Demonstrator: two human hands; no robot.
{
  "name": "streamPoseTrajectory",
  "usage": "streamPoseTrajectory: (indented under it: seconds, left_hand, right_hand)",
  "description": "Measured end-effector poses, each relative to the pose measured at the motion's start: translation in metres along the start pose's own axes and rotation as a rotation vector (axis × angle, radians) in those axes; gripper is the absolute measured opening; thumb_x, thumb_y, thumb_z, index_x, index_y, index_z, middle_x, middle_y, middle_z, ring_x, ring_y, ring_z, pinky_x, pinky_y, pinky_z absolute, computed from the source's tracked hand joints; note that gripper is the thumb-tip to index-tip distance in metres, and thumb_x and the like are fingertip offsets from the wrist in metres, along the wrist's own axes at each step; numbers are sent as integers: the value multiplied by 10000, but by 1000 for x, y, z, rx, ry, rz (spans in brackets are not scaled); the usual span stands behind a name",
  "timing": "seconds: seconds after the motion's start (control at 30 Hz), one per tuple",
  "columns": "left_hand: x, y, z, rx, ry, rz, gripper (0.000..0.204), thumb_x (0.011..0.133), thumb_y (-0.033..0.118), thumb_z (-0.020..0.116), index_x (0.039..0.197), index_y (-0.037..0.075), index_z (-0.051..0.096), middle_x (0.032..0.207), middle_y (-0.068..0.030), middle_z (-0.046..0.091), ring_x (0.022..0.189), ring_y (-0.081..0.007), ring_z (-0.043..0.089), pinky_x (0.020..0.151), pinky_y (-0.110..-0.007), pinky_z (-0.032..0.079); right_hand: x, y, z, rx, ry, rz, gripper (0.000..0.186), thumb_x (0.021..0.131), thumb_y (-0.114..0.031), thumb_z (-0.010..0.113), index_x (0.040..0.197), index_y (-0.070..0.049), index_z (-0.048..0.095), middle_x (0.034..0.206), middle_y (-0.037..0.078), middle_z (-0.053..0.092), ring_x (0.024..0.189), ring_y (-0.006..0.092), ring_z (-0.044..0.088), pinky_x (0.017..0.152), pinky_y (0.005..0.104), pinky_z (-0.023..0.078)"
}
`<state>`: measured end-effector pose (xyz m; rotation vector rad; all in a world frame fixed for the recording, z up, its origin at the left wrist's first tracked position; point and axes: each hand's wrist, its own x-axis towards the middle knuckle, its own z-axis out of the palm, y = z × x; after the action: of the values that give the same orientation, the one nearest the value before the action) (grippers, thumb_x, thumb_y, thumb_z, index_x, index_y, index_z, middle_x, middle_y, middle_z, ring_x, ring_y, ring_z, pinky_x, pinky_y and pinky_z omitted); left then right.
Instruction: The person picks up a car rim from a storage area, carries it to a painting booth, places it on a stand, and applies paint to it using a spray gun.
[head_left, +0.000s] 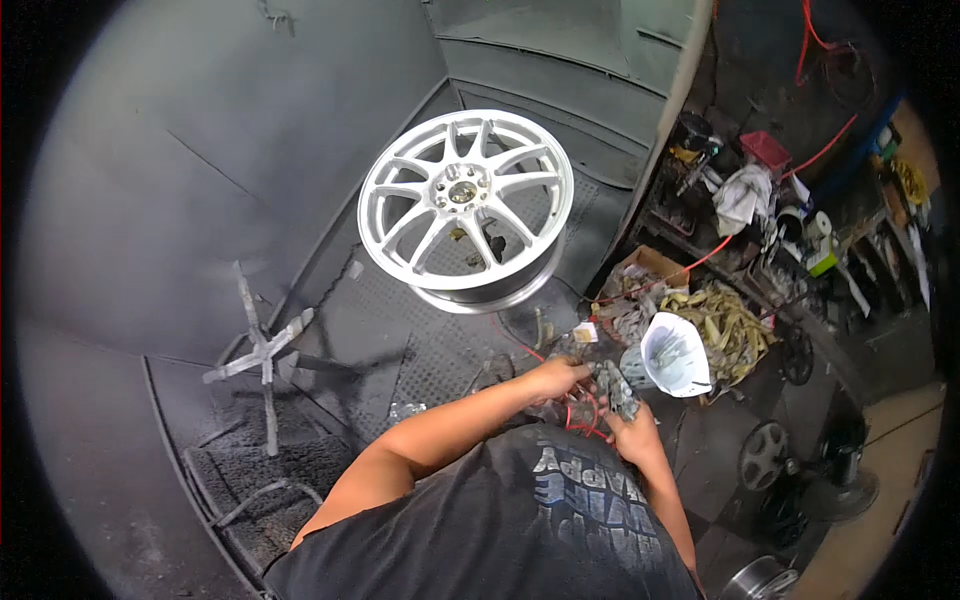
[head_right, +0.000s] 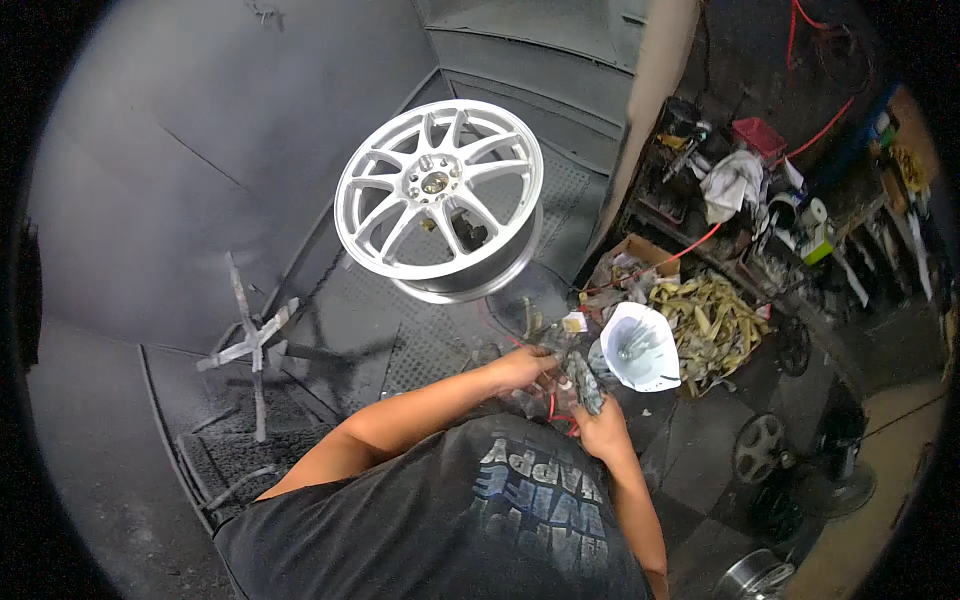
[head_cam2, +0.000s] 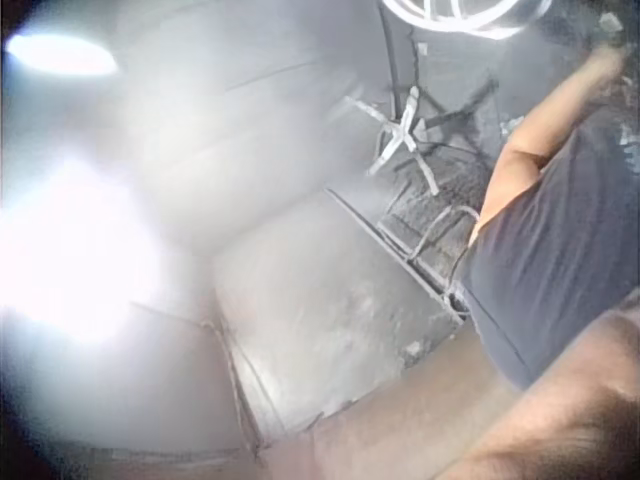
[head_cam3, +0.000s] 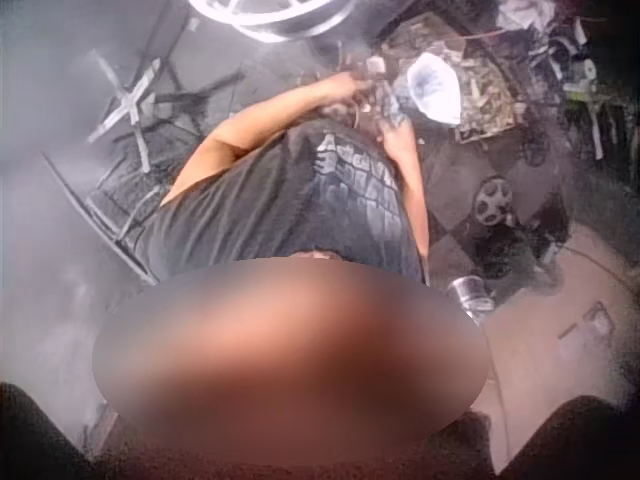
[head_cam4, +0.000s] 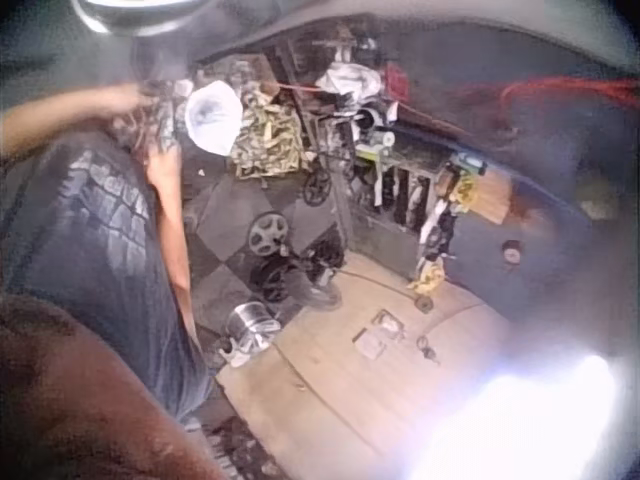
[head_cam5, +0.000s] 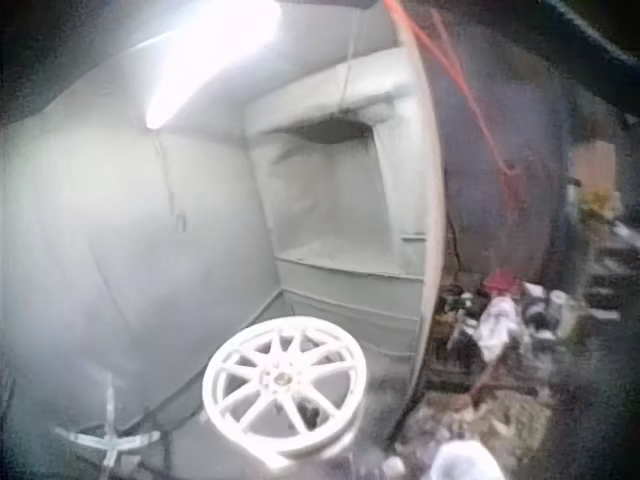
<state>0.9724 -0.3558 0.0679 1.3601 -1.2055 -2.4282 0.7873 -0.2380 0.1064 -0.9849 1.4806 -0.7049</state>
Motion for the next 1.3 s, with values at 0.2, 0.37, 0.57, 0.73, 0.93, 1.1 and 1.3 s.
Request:
streamPoseTrajectory:
  seconds: [0.2, 0.37, 0.57, 0.73, 0.93, 1.1, 1.3]
  left_hand:
    - [15, -59, 47, 36, -29, -249, 390, 1027, 329, 414, 1092, 2, 616, 962, -119, 676, 769, -212, 629, 608, -349, 514]
    - [11, -47, 78, 95, -17, -196, 388, 1038, 364, 388, 1134, 37, 574, 986, -94, 653, 768, -204, 614, 591, -362, 506]
    - [7, -47, 72, 121, 50, -183, 417, 1033, 331, 413, 1280, 12, 516, 1160, -166, 655, 917, -291, 663, 715, -424, 540]
    - [0, -42, 50, 58, 106, -129, 371, 1020, 258, 477, 1305, 21, 481, 1077, -156, 676, 851, -247, 660, 687, -352, 538]
    - [-1, -31, -12, 52, -244, -2, 253, 1005, 209, 535, 1197, 44, 539, 768, -17, 605, 597, -89, 518, 518, -247, 406]
    - [4, -18, -45, 17, -218, 37, 194, 1006, 230, 546, 961, 54, 614, 696, -10, 585, 545, -98, 497, 508, -248, 392]
    - [-52, 8, -106, 227, -491, 113, 290, 998, 273, 554, 1100, 16, 641, 918, -50, 695, 755, -121, 614, 679, -266, 495]
  right_hand:
    - [-45, 56, -9, -181, 4, -93, 271, 893, -221, 654, 1059, -8, 667, 955, 204, 698, 891, 340, 677, 816, 420, 508]
    - [-58, 62, -18, -153, 149, -75, 250, 876, -192, 661, 1025, 8, 681, 976, 230, 694, 933, 377, 672, 827, 428, 508]
    - [-57, 55, -16, -157, 145, -135, 236, 860, -151, 654, 1021, 22, 649, 905, 225, 682, 860, 349, 658, 782, 427, 502]
    - [-43, 59, -8, -184, 113, -220, 231, 884, -132, 643, 1066, 10, 629, 813, 138, 673, 746, 219, 646, 688, 372, 504]
    - [-36, 25, -14, -98, -72, -77, 279, 872, -179, 645, 1110, -34, 659, 1020, 174, 685, 914, 297, 666, 842, 395, 507]
    - [-25, -34, 2, -148, -16, -178, 280, 900, -132, 625, 1151, -6, 627, 945, 109, 677, 760, 186, 643, 710, 329, 534]
    - [-14, -145, 15, 167, 20, -80, 365, 920, -111, 622, 1263, -2, 568, 1030, 79, 680, 746, 125, 632, 565, 272, 551]
